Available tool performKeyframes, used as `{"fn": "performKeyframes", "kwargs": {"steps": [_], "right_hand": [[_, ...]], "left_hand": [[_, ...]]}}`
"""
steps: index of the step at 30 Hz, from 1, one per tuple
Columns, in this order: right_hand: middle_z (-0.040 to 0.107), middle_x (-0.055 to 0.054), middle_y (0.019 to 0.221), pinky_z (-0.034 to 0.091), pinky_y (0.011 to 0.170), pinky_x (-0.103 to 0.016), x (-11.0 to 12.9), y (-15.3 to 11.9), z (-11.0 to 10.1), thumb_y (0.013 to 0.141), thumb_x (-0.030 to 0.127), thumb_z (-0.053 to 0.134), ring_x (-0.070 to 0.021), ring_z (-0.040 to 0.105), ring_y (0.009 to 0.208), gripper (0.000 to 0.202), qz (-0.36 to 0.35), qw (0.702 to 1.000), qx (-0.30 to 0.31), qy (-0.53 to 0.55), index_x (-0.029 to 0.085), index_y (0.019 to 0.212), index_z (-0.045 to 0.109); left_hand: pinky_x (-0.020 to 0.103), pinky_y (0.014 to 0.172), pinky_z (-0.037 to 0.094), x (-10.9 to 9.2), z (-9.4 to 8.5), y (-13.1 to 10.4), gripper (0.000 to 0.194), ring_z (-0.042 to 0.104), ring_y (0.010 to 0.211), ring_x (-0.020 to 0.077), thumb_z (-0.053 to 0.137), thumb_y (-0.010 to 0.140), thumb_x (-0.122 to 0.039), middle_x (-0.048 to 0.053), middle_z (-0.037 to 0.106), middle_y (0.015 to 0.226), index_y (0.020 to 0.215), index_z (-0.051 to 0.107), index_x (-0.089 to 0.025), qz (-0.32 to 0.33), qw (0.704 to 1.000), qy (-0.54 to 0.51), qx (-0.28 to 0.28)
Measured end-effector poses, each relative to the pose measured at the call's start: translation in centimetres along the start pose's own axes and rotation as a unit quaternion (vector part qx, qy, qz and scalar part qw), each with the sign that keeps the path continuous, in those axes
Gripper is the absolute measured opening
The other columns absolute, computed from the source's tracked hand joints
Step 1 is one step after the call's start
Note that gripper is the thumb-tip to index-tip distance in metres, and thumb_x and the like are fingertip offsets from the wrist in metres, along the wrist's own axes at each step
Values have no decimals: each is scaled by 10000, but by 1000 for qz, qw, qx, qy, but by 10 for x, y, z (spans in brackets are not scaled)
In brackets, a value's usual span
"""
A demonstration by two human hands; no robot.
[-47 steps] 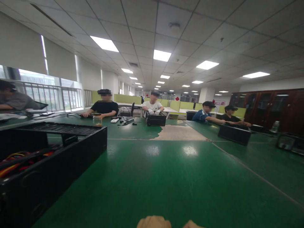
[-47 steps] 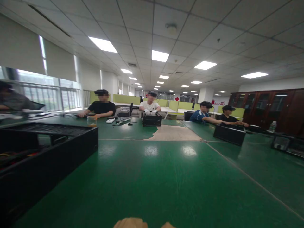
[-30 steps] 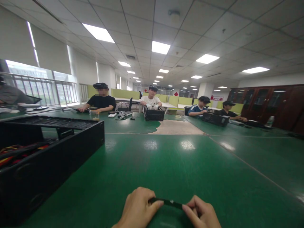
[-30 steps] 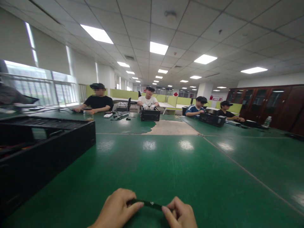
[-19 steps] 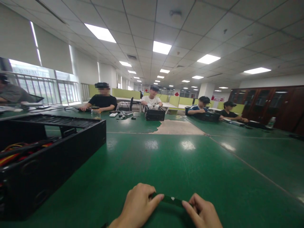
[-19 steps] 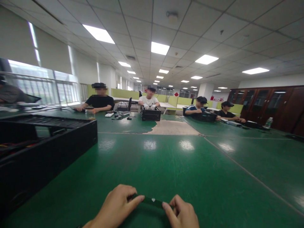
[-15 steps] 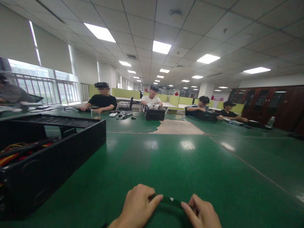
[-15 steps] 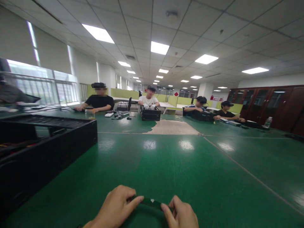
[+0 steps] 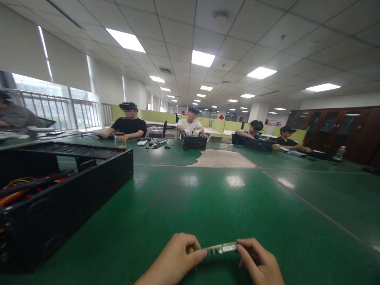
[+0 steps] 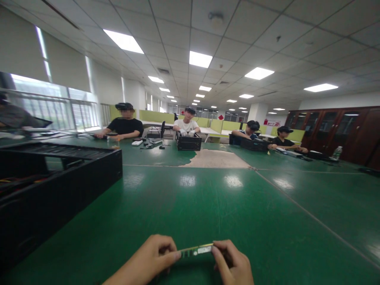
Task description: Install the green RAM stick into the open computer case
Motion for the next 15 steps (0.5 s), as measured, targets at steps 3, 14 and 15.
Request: {"fn": "performKeyframes", "kwargs": {"steps": [3, 14, 15], "right_hand": [[638, -26, 717, 481, 582, -245, -8, 2, 4, 817, 520, 577, -165, 603, 598, 462, 8, 999, 27, 20, 172, 1121, 593], [535, 9, 520, 373, 434, -226, 1, 0, 6, 770, 581, 598, -113, 492, 421, 434, 50, 996, 15, 75, 156, 752, 685], [533, 10, 515, 379, 448, -229, -1, 0, 7, 766, 577, 605, -117, 497, 435, 432, 53, 995, 15, 87, 153, 786, 690]], "left_hand": [[216, 514, 267, 4, -2, 0, 219, 484, 572, 119, 615, 743, -356, -17, 586, 604, 764, 654, -141, -10, 1000, 7, -14], [236, 605, 362, 4, -19, 1, 234, 592, 661, 161, 627, 759, -403, 15, 691, 702, 782, 744, -201, 18, 994, 42, -97], [241, 631, 379, 4, -21, 1, 234, 604, 691, 170, 637, 753, -400, 21, 705, 745, 808, 746, -200, 24, 994, 26, -108]]}}
Point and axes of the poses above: each hand's wrist, its own y-axis towards the middle knuckle, its own z-axis out of the palm, x = y × z, the point moved 8 cm from there along y, towards the middle knuckle
